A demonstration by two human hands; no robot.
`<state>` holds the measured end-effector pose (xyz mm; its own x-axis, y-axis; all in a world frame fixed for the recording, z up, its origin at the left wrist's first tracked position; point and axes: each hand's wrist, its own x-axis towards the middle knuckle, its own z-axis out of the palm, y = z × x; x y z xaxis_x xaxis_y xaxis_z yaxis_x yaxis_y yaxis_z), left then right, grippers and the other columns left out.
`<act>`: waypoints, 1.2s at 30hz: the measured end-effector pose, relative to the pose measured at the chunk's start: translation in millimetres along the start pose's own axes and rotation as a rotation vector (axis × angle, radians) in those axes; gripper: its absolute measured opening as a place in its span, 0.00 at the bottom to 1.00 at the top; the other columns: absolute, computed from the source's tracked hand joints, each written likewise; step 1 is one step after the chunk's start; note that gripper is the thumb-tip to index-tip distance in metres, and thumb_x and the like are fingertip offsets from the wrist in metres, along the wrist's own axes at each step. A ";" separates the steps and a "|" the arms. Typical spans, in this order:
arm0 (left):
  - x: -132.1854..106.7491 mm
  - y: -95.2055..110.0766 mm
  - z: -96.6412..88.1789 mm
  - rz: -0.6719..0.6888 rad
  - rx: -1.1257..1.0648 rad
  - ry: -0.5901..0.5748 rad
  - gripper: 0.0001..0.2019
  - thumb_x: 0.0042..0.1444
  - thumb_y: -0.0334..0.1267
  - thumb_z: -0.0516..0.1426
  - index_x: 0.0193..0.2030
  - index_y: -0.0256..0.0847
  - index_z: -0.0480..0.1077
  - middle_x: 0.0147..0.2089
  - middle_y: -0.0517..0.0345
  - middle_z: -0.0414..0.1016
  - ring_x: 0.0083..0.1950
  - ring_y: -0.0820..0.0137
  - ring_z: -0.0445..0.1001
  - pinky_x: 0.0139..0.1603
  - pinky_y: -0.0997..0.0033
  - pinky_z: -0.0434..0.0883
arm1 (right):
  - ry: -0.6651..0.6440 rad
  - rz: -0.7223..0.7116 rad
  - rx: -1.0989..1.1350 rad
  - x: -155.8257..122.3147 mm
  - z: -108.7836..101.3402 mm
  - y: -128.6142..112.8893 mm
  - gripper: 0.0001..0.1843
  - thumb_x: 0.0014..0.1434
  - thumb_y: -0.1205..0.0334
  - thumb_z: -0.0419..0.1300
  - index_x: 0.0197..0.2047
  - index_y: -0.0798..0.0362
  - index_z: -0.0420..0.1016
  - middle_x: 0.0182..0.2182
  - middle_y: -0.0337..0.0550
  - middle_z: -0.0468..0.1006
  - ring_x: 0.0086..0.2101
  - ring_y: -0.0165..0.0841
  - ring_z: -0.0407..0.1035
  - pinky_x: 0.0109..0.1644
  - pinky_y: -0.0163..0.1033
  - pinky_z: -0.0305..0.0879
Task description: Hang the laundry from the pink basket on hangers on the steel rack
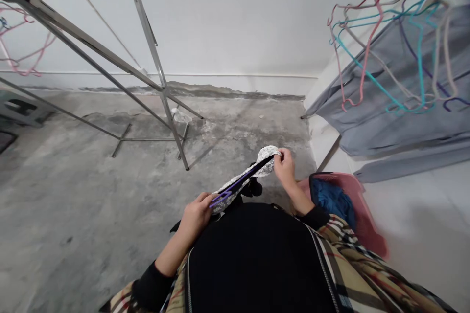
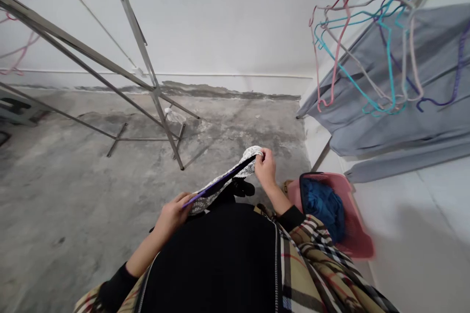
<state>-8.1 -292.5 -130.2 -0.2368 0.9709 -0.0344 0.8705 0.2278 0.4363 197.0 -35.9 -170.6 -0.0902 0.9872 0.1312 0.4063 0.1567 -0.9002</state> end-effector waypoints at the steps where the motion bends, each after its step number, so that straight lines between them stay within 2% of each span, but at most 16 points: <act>1: 2.7 -2.4 3.2 -0.051 0.007 -0.002 0.16 0.64 0.35 0.49 0.52 0.45 0.73 0.45 0.53 0.78 0.40 0.69 0.79 0.39 0.76 0.73 | 0.001 -0.054 -0.008 -3.0 -2.9 -3.7 0.10 0.56 0.57 0.51 0.38 0.53 0.67 0.32 0.43 0.71 0.34 0.36 0.65 0.44 0.44 0.63; 4: 13.5 -7.8 3.9 -0.214 0.015 0.058 0.15 0.64 0.38 0.48 0.50 0.44 0.74 0.46 0.52 0.79 0.41 0.67 0.79 0.40 0.73 0.72 | -0.025 -0.200 0.024 -17.2 -16.0 -13.6 0.09 0.59 0.58 0.52 0.39 0.53 0.67 0.34 0.43 0.71 0.36 0.35 0.66 0.44 0.42 0.65; 6: 21.6 -10.7 -1.7 -0.279 -0.011 0.172 0.15 0.64 0.40 0.49 0.48 0.44 0.75 0.46 0.52 0.79 0.43 0.65 0.79 0.40 0.71 0.72 | -0.137 -0.288 0.023 -28.6 -26.0 -14.8 0.08 0.60 0.59 0.53 0.39 0.52 0.68 0.33 0.42 0.71 0.35 0.33 0.67 0.43 0.40 0.65; 9: 31.8 -16.5 -13.4 -0.246 -0.106 0.414 0.14 0.63 0.42 0.51 0.44 0.42 0.76 0.43 0.52 0.80 0.43 0.65 0.78 0.42 0.70 0.72 | -0.598 -0.379 -0.100 -39.2 -38.9 -5.0 0.08 0.59 0.58 0.57 0.37 0.52 0.73 0.33 0.42 0.74 0.32 0.32 0.69 0.38 0.37 0.67; 10: 34.2 -18.9 -17.4 -0.208 -0.134 0.482 0.13 0.62 0.42 0.52 0.42 0.41 0.77 0.42 0.52 0.80 0.43 0.65 0.78 0.43 0.70 0.72 | -0.729 -0.393 -0.175 -39.2 -42.3 -0.4 0.08 0.58 0.57 0.59 0.37 0.52 0.74 0.34 0.43 0.75 0.32 0.33 0.70 0.38 0.38 0.67; 11: 36.2 -21.5 -21.4 -0.165 -0.154 0.531 0.12 0.61 0.42 0.54 0.40 0.41 0.77 0.41 0.52 0.80 0.42 0.65 0.79 0.43 0.70 0.73 | -0.796 -0.397 -0.245 -37.1 -45.2 3.6 0.09 0.58 0.57 0.59 0.38 0.52 0.76 0.35 0.44 0.76 0.33 0.34 0.71 0.38 0.39 0.68; 12: 37.8 -24.1 -25.4 -0.121 -0.165 0.565 0.11 0.60 0.42 0.55 0.39 0.41 0.77 0.40 0.52 0.81 0.41 0.66 0.79 0.42 0.70 0.73 | -0.787 -0.399 -0.293 -32.9 -47.6 5.8 0.09 0.59 0.57 0.58 0.39 0.52 0.76 0.36 0.45 0.76 0.34 0.35 0.72 0.39 0.40 0.68; 14: 40.9 -28.8 -34.1 -0.044 -0.176 0.605 0.09 0.58 0.41 0.57 0.37 0.42 0.78 0.38 0.54 0.81 0.39 0.67 0.79 0.41 0.71 0.73 | -0.598 -0.430 -0.302 -19.6 -50.5 2.8 0.12 0.63 0.56 0.55 0.44 0.52 0.76 0.38 0.47 0.77 0.38 0.37 0.72 0.44 0.43 0.69; 16: 44.7 -31.7 -43.6 0.031 -0.205 0.605 0.08 0.58 0.39 0.57 0.37 0.42 0.78 0.37 0.56 0.80 0.38 0.69 0.79 0.40 0.73 0.74 | -0.375 -0.528 -0.283 -3.1 -50.1 -10.8 0.17 0.65 0.54 0.54 0.51 0.53 0.73 0.44 0.51 0.75 0.45 0.40 0.70 0.51 0.47 0.67; 18: 49.9 -31.9 -53.6 0.096 -0.239 0.584 0.07 0.58 0.38 0.58 0.36 0.42 0.78 0.37 0.56 0.80 0.37 0.69 0.78 0.39 0.73 0.74 | -0.269 -0.674 -0.332 12.2 -46.4 -30.4 0.24 0.64 0.51 0.55 0.59 0.54 0.68 0.52 0.55 0.72 0.53 0.43 0.65 0.57 0.49 0.61; 19: 52.9 -30.9 -58.4 0.124 -0.251 0.571 0.07 0.58 0.38 0.58 0.36 0.42 0.78 0.36 0.56 0.80 0.37 0.70 0.78 0.39 0.73 0.74 | -0.280 -0.744 -0.377 18.4 -43.5 -40.2 0.27 0.64 0.50 0.56 0.62 0.53 0.66 0.54 0.55 0.71 0.55 0.44 0.63 0.59 0.50 0.59; 21: 59.0 -27.0 -67.6 0.162 -0.260 0.552 0.06 0.58 0.38 0.58 0.36 0.42 0.78 0.36 0.56 0.80 0.36 0.70 0.78 0.38 0.74 0.74 | -0.401 -0.860 -0.453 26.7 -37.4 -56.4 0.24 0.65 0.51 0.54 0.61 0.51 0.66 0.52 0.52 0.74 0.54 0.43 0.64 0.58 0.51 0.56; 23: 64.0 -22.1 -75.7 0.182 -0.259 0.557 0.06 0.58 0.38 0.58 0.36 0.41 0.77 0.35 0.55 0.80 0.37 0.70 0.78 0.39 0.73 0.74 | -0.547 -0.931 -0.487 29.5 -32.8 -66.3 0.18 0.68 0.54 0.49 0.56 0.49 0.71 0.44 0.47 0.79 0.46 0.39 0.69 0.54 0.48 0.57; 25: 67.4 -17.8 -82.6 0.193 -0.273 0.568 0.06 0.58 0.38 0.58 0.35 0.41 0.77 0.34 0.55 0.80 0.37 0.69 0.78 0.41 0.73 0.73 | -0.625 -0.973 -0.482 27.6 -31.3 -71.7 0.18 0.70 0.56 0.45 0.49 0.51 0.74 0.37 0.45 0.80 0.39 0.35 0.70 0.48 0.43 0.59; 30: 72.5 -10.3 -88.6 0.189 -0.331 0.545 0.07 0.59 0.39 0.57 0.34 0.40 0.75 0.32 0.55 0.78 0.35 0.70 0.76 0.39 0.71 0.72 | -0.588 -1.040 -0.415 11.4 -34.7 -86.1 0.20 0.71 0.57 0.43 0.45 0.53 0.74 0.35 0.45 0.79 0.36 0.32 0.70 0.41 0.37 0.60; 36: 85.2 -4.0 -85.0 0.315 -0.419 0.457 0.08 0.60 0.38 0.56 0.34 0.40 0.75 0.31 0.55 0.77 0.33 0.71 0.74 0.37 0.71 0.71 | -0.587 -1.009 -0.364 0.3 -36.4 -111.2 0.16 0.69 0.56 0.48 0.44 0.51 0.76 0.33 0.41 0.80 0.34 0.32 0.73 0.35 0.34 0.61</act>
<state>-68.5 -216.9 -58.4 -0.2378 0.8371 0.4927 0.7097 -0.1966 0.6765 184.9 -52.0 -55.3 -0.8706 0.2703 0.4112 0.1386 0.9365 -0.3221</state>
